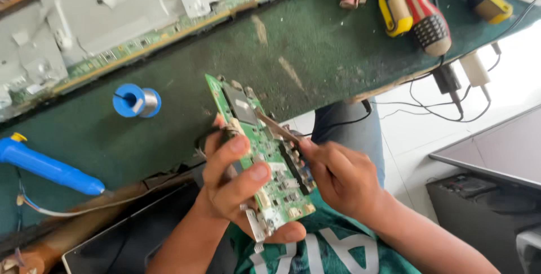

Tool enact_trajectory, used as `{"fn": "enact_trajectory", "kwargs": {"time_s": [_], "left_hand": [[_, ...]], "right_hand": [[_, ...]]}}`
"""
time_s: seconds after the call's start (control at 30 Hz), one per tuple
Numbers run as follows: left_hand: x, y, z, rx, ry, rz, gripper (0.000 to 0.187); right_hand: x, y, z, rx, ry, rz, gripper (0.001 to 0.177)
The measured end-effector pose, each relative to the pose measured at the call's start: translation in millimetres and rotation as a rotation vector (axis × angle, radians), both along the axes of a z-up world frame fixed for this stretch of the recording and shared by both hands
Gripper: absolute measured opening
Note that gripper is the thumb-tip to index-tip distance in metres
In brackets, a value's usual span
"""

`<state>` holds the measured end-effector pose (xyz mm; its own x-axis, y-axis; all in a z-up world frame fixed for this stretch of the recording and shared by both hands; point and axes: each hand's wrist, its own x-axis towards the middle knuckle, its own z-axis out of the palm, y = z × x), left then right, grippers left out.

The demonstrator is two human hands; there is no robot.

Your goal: The person solders a green circuit board using a soldering iron and solder wire. They then use a pair of pliers to trim excess solder from the board's components.

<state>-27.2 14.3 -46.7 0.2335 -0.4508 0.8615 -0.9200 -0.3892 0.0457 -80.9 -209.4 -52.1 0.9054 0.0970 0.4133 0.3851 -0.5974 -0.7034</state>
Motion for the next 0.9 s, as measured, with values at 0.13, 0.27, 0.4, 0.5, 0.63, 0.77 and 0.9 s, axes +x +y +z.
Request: {"fn": "enact_trajectory", "kwargs": {"time_s": [0.13, 0.27, 0.4, 0.5, 0.63, 0.77, 0.9], "left_hand": [[3, -11, -5, -0.014, 0.012, 0.002, 0.057], [11, -8, -9, 0.093, -0.106, 0.031, 0.054], [11, -1, -18, 0.179, -0.097, -0.016, 0.051], [7, -7, -28, 0.001, -0.092, -0.038, 0.087], [2, -11, -54, -0.043, -0.01, -0.039, 0.066], [0, -3, -37, -0.001, 0.089, -0.055, 0.078], [-13, 2, -43, 0.027, 0.058, -0.13, 0.066]], "right_hand": [[-6, -10, -29, -0.046, -0.017, -0.035, 0.008], [14, -1, -30, 0.071, -0.021, 0.026, 0.007], [-6, -23, -77, 0.101, -0.068, 0.052, 0.015], [-21, -26, -89, 0.254, 0.197, -0.198, 0.031], [-6, -20, -120, 0.507, -0.1, -0.034, 0.022], [-2, -15, -109, 0.388, 0.024, -0.064, 0.018], [-4, -13, -102, 0.36, 0.085, -0.059, 0.021]]}}
